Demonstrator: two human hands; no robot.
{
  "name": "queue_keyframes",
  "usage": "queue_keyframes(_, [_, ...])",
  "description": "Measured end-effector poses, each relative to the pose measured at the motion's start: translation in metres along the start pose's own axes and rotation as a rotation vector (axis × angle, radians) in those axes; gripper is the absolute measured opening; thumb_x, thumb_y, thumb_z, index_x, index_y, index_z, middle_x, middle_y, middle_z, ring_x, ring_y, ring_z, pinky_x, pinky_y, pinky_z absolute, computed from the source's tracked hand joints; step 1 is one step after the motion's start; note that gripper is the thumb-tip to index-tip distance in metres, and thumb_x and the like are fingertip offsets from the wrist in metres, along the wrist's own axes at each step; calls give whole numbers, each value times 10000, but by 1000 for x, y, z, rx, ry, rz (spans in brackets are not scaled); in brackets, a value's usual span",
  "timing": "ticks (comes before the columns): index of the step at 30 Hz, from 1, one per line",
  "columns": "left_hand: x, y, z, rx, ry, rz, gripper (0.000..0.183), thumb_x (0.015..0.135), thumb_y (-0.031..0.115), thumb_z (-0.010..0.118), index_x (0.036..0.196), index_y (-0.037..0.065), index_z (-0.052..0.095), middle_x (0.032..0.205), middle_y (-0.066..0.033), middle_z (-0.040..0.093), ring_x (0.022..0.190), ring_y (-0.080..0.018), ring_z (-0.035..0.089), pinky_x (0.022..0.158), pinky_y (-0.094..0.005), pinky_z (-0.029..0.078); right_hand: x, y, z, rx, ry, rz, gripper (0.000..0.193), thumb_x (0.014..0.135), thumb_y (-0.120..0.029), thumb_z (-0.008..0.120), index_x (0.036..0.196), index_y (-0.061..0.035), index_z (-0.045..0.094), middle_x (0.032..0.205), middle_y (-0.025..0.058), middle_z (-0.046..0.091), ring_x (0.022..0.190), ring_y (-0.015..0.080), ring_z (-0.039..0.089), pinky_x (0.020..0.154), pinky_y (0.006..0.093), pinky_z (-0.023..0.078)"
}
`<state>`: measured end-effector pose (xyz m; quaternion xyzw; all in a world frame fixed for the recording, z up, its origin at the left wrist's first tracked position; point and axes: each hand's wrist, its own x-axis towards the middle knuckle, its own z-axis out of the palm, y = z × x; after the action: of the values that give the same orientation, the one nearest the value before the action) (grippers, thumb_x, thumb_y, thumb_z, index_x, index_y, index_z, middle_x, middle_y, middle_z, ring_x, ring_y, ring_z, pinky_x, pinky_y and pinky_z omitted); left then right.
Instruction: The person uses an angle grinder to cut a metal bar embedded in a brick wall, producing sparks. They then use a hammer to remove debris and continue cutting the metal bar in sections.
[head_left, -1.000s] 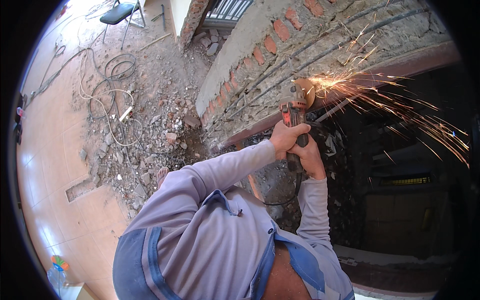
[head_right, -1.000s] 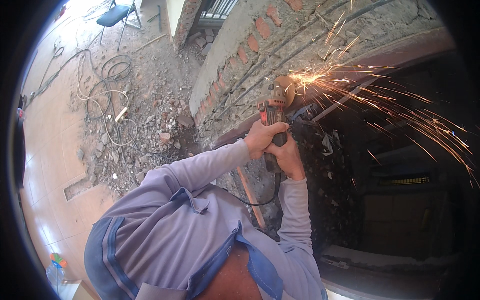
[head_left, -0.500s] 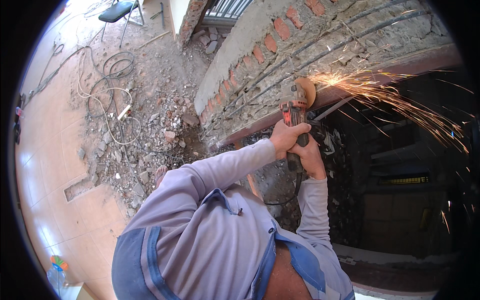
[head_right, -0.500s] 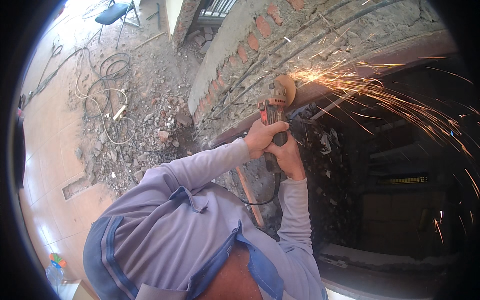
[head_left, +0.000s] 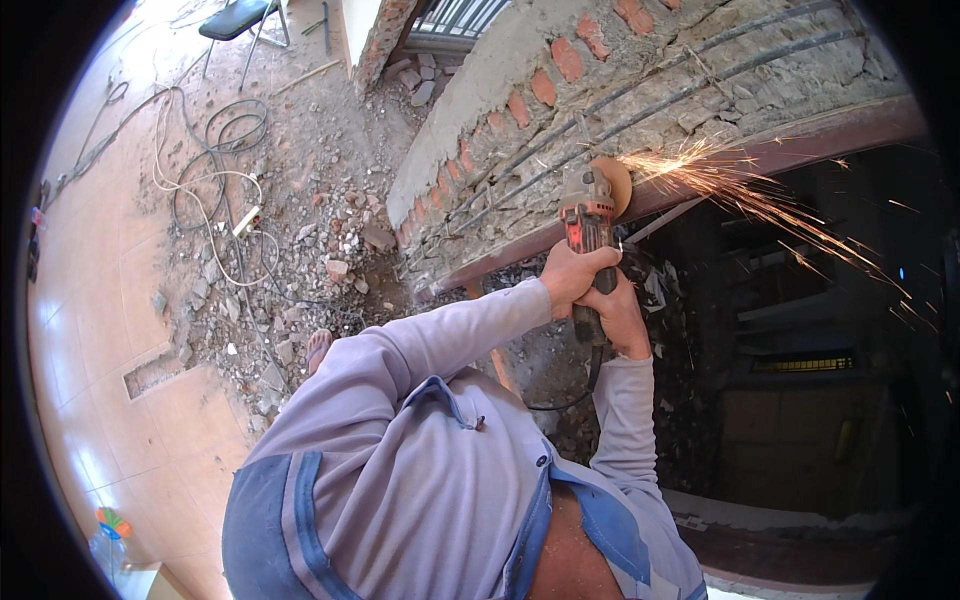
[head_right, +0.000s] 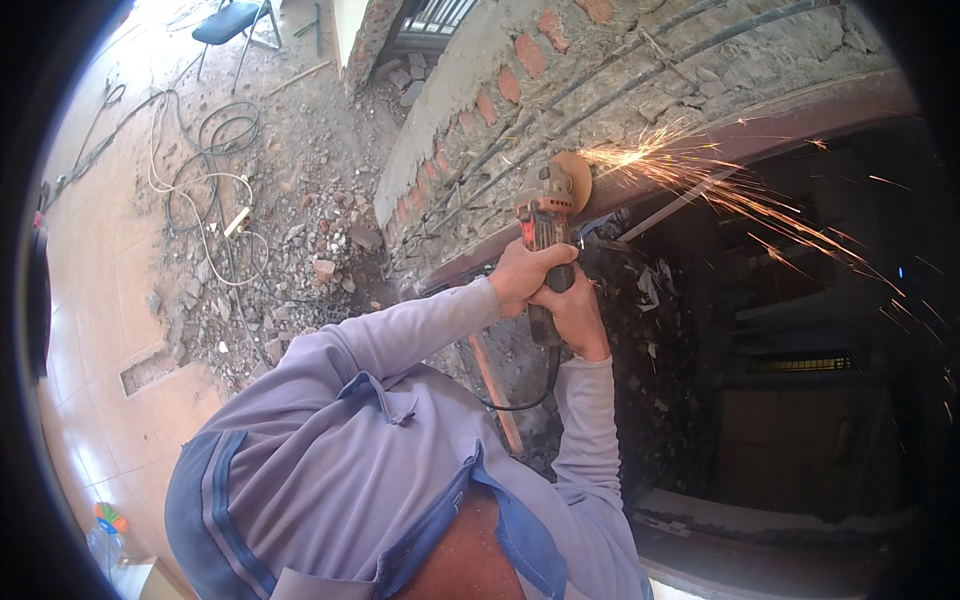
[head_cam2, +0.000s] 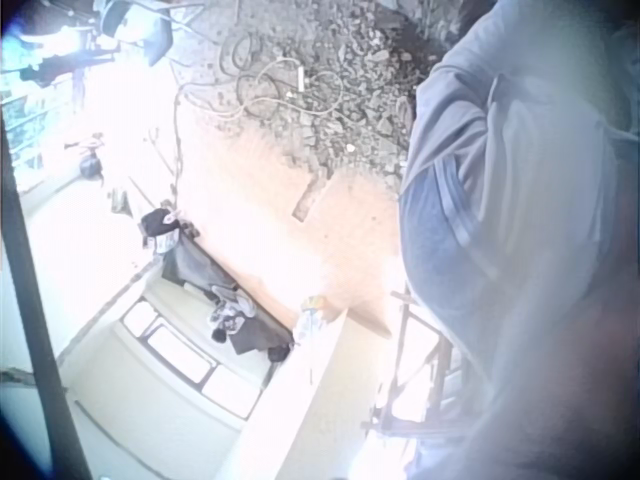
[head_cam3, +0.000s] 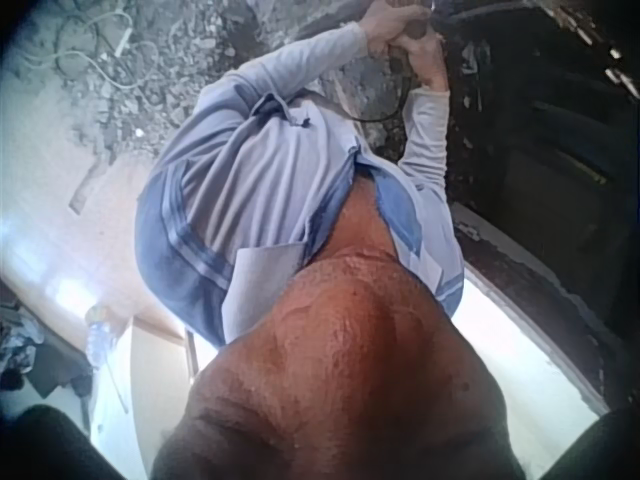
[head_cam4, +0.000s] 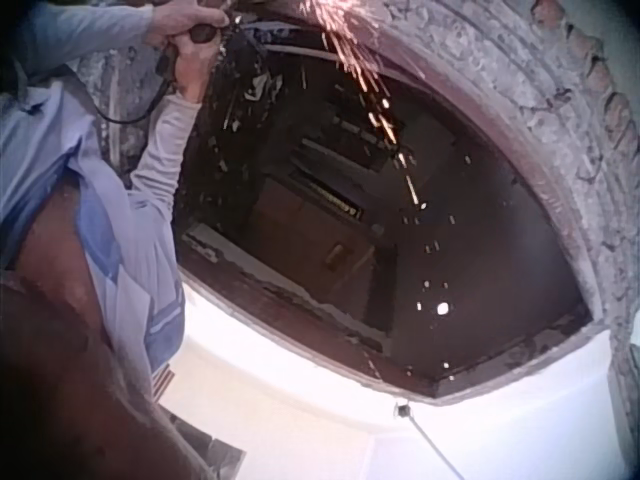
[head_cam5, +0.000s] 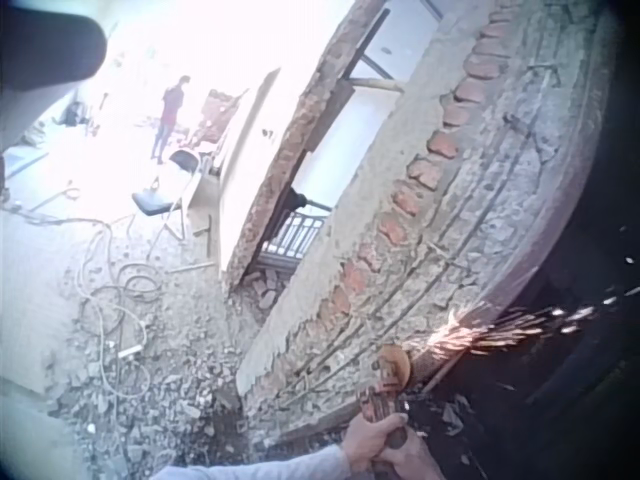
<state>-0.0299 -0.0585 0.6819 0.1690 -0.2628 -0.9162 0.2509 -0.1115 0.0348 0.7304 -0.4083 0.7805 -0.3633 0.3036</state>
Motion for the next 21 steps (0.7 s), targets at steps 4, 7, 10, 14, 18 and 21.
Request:
queue_keyframes(4, [1,0,0,3,1,0,222,839,187,745,959,18,665,860,-44,650,723,-128,606,650,-316,499,0,-1,0,-5,-15,18,596,740,-180,775,1248,45,560,1078,97,669,974,173,635,855,308,502])
queue_keyframes(7, [1,0,0,-11,-1,1,215,843,182,742,957,18,663,865,-44,649,729,-128,606,655,-316,501,0,-2,0,-19,-8,-39,581,740,-175,773,1236,45,564,1074,96,670,968,173,635,852,308,502])
queue_keyframes(10, [0,0,1,-28,-4,-1,211,846,177,739,960,19,659,868,-42,646,733,-127,605,658,-314,501,-1,-1,0,30,-4,26,567,741,-171,770,1223,50,571,1070,99,672,966,176,637,855,309,501])
queue_keyframes(14, [0,-2,1,-30,-1,8,208,846,176,738,960,23,654,866,-39,643,734,-125,604,656,-313,500,-1,-1,0,-6,14,17,564,739,-178,773,1213,57,578,1061,103,676,959,179,640,853,313,501])
queue_keyframes(18, [3,-3,-1,-15,3,6,202,842,175,740,952,29,653,860,-37,641,732,-124,603,652,-311,496,0,-2,-1,-18,6,18,573,735,-192,780,1212,56,582,1057,104,678,956,184,643,851,317,502])
queue_keyframes(21, [4,-3,-2,-12,-3,-4,199,841,177,740,943,30,652,857,-36,639,730,-122,601,649,-310,493,0,-3,0,-41,14,32,578,732,-201,783,1213,51,584,1059,104,678,957,187,643,853,318,502])
